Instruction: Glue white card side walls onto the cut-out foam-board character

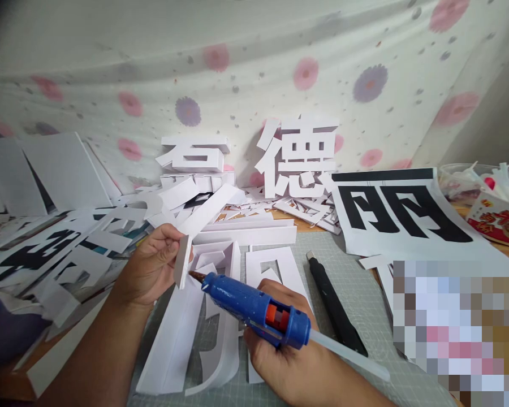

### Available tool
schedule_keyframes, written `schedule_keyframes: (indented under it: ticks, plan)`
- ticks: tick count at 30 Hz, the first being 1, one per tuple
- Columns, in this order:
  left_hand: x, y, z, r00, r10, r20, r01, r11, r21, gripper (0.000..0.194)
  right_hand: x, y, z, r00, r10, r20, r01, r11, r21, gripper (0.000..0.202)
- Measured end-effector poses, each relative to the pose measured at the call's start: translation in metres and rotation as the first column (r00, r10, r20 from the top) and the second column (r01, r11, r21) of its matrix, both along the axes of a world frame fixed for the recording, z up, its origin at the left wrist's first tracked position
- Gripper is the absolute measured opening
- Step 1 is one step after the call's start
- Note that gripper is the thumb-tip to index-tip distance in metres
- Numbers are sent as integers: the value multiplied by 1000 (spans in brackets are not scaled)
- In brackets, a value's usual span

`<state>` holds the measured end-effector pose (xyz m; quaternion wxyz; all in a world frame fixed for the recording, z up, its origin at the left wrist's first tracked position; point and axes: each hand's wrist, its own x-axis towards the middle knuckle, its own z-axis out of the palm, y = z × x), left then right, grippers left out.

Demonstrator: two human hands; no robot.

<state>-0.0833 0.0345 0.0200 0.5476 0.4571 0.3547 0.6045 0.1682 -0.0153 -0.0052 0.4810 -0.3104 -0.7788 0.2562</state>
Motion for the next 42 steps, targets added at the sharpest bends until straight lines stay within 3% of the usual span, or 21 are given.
schedule_keyframes:
  ticks: [29, 42]
  plan:
    - [-1, 0, -7, 996, -56, -66, 54, 998, -31, 30, 0, 1, 2, 1000, 9, 2, -9, 1000, 11, 17]
    - [3, -1, 0, 999, -38, -6, 38, 999, -5, 28, 0, 1, 6, 1000, 19, -21, -20, 1000, -9, 16]
